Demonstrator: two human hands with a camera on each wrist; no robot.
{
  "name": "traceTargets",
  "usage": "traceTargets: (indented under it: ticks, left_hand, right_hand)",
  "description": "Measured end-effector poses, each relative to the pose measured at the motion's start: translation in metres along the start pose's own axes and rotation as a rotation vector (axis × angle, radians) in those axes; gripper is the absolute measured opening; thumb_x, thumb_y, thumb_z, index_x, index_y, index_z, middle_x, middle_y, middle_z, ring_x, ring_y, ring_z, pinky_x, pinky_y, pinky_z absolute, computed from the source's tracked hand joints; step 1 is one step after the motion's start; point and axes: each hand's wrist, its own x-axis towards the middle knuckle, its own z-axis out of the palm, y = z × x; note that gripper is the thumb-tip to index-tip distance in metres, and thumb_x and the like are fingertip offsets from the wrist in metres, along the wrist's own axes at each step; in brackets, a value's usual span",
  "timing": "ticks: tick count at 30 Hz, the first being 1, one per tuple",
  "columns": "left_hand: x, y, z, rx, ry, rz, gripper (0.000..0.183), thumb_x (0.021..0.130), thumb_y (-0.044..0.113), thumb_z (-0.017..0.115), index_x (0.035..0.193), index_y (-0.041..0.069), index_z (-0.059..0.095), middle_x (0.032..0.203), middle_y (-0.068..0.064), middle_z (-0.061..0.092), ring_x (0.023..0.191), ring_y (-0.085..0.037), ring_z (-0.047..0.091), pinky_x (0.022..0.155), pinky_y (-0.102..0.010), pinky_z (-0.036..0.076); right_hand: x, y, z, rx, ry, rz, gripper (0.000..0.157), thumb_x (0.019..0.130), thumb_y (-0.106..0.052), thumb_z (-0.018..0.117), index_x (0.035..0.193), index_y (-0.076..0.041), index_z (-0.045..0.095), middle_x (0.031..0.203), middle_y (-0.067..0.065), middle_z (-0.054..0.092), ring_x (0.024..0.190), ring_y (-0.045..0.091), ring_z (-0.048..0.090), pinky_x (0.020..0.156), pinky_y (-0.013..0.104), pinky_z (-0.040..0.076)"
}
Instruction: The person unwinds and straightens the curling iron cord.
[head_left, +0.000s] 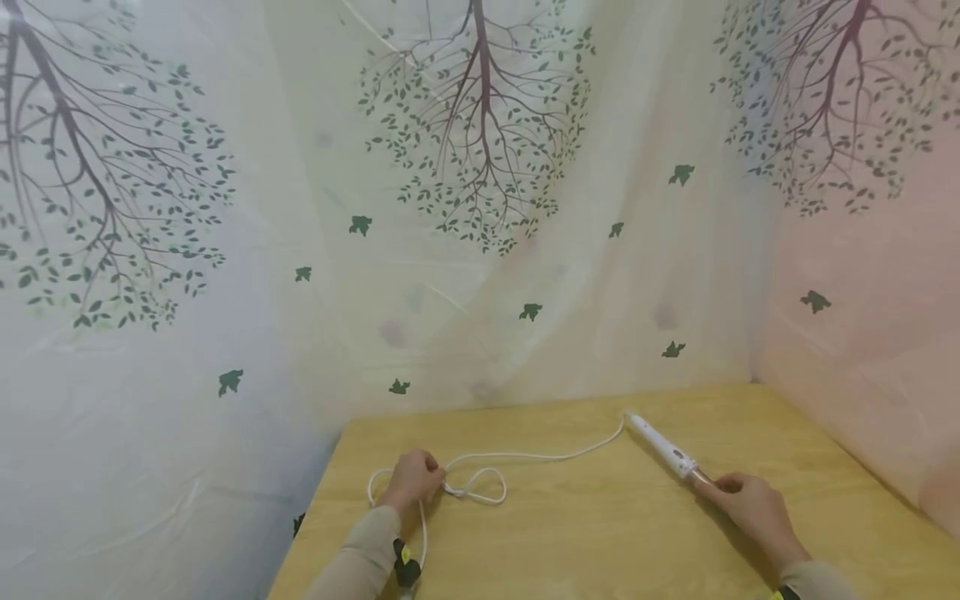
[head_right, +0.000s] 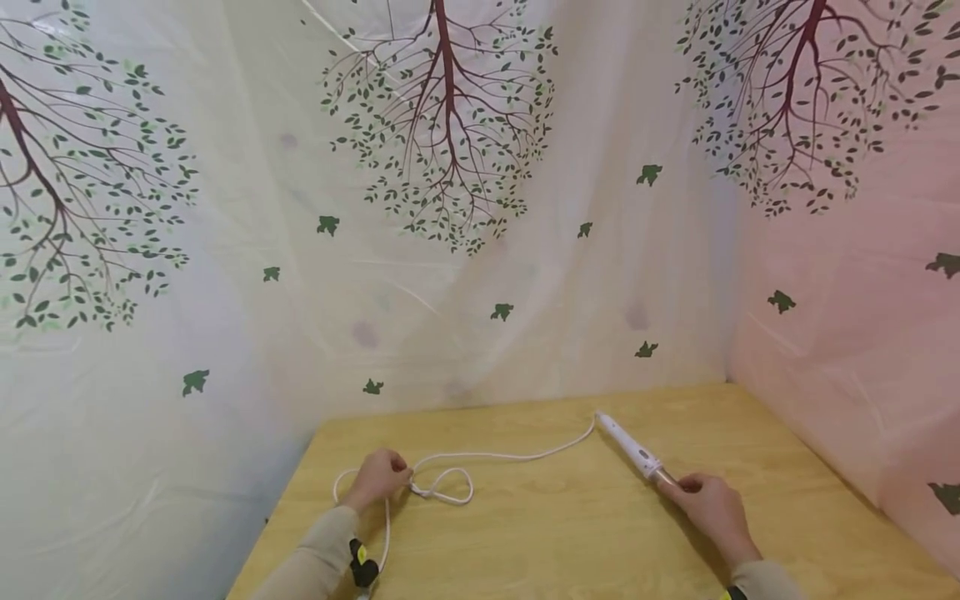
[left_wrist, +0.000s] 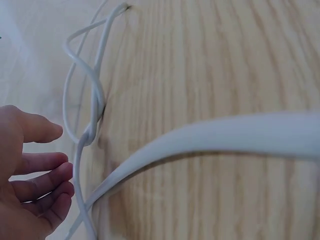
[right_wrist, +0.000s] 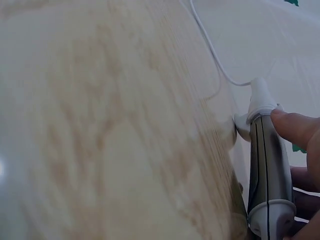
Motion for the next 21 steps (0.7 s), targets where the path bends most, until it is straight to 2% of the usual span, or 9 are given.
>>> traceTargets:
  ticks: [4,7,14,17,19,21]
  left_hand:
    - [0.003,0.001,-0.006,0.020,0.038,0.025,0.021,0.086,0.018,0.071,0.090,-0.002,0.068,0.085,-0.012,0.069,0.074,-0.022,0.064,0.067,-0.037,0.056]
    - [0.006,-0.001,-0.009,0.022,0.044,0.047,0.023,0.087,0.020,0.071,0.092,-0.002,0.068,0.088,-0.012,0.069,0.079,-0.024,0.065,0.070,-0.039,0.057]
    - [0.010,0.001,-0.019,0.009,0.059,0.107,0.024,0.087,0.022,0.070,0.094,-0.001,0.069,0.087,-0.010,0.069,0.080,-0.021,0.063,0.070,-0.037,0.055]
    - [0.010,0.007,-0.024,0.025,0.070,0.147,0.026,0.088,0.023,0.070,0.098,-0.002,0.069,0.091,-0.011,0.069,0.080,-0.021,0.061,0.068,-0.035,0.052]
    - [0.009,0.014,-0.029,0.018,0.071,0.169,0.029,0.089,0.024,0.070,0.102,-0.001,0.069,0.096,-0.012,0.068,0.084,-0.023,0.060,0.069,-0.035,0.051]
    - [0.008,0.022,-0.034,0.006,0.073,0.195,0.031,0.089,0.027,0.070,0.107,0.001,0.068,0.103,-0.014,0.068,0.089,-0.025,0.060,0.072,-0.036,0.051]
  right_hand:
    - [0.005,0.000,0.001,0.005,0.001,0.014,0.068,0.080,-0.065,0.067,0.104,-0.002,0.071,0.107,0.022,0.070,0.092,0.034,0.064,0.068,0.036,0.047]
    - [0.007,0.000,0.000,0.008,-0.006,0.022,0.067,0.080,-0.065,0.066,0.104,-0.003,0.071,0.107,0.021,0.070,0.092,0.032,0.063,0.069,0.036,0.045]
    - [0.010,-0.005,-0.007,0.046,-0.035,0.014,0.077,0.082,-0.066,0.064,0.115,0.004,0.066,0.116,0.027,0.065,0.105,0.044,0.060,0.083,0.056,0.046]
    - [0.012,-0.008,-0.012,0.058,-0.011,-0.016,0.079,0.083,-0.065,0.064,0.119,0.006,0.062,0.115,0.027,0.066,0.102,0.041,0.061,0.080,0.051,0.049]
    - [0.013,-0.012,-0.016,0.051,0.011,-0.055,0.077,0.085,-0.062,0.064,0.121,0.006,0.061,0.112,0.027,0.066,0.098,0.038,0.062,0.074,0.043,0.050]
    - [0.015,-0.021,-0.021,0.032,0.034,-0.092,0.074,0.087,-0.060,0.063,0.121,0.005,0.060,0.111,0.027,0.066,0.097,0.037,0.062,0.072,0.042,0.050]
